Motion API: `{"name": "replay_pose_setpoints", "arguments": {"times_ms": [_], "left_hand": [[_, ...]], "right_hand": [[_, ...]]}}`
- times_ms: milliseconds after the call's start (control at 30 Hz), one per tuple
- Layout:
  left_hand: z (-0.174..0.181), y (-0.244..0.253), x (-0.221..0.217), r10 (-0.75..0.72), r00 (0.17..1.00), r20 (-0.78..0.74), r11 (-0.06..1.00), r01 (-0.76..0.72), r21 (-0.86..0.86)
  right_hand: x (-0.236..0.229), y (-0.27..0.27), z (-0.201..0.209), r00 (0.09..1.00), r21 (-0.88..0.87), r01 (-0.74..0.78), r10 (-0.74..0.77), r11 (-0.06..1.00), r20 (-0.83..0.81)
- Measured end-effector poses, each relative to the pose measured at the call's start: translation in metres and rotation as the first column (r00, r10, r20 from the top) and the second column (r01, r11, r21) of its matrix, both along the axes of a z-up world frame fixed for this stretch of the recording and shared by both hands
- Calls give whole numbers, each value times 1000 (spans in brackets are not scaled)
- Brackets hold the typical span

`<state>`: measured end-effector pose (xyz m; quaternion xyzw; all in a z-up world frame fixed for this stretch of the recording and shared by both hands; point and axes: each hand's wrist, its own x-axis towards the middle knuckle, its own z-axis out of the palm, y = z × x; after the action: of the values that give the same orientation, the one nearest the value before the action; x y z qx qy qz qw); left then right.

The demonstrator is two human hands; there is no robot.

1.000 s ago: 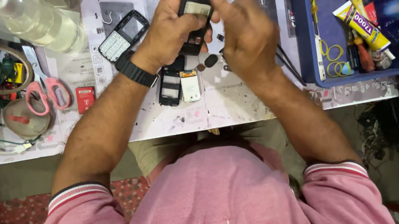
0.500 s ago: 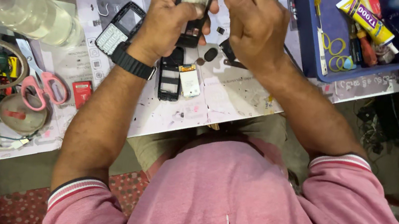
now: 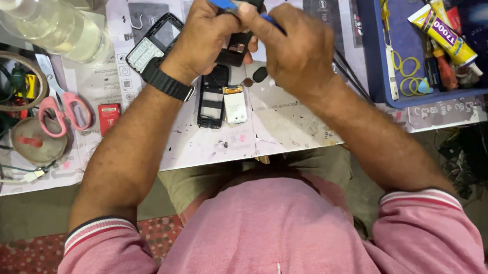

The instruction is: The person cleans the internal components of a disassembled mobile phone using a spray bottle and a small brush. They apply liquid to the phone parts and scrub the surface with the brush.

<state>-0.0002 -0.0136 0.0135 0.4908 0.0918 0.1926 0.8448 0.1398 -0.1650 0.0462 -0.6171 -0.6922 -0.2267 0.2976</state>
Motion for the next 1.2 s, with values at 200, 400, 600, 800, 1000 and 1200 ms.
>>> {"name": "replay_pose_setpoints", "arguments": {"times_ms": [200, 400, 600, 800, 1000, 1200], "left_hand": [[2, 1, 0, -32, 1000, -2, 999, 32, 2], [3, 6, -3, -55, 997, 52, 996, 59, -70], [2, 11, -10, -185, 960, 209, 957, 224, -185], [3, 13, -13, -247, 933, 263, 936, 300, -185], [1, 14, -16, -241, 943, 230, 941, 285, -181], [-13, 18, -16, -227, 947, 228, 950, 266, -162]], "right_hand": [[14, -7, 2, 992, 60, -38, 45, 997, -122], [27, -24, -7, 971, 3, -68, 67, 998, -229], [31, -30, -3, 963, 5, -129, 126, 992, -239], [32, -29, 2, 982, 5, -133, 133, 991, -137], [33, -31, 3, 989, -6, -140, 140, 990, -54], [28, -34, 3, 991, -35, -117, 115, 992, -65]]}}
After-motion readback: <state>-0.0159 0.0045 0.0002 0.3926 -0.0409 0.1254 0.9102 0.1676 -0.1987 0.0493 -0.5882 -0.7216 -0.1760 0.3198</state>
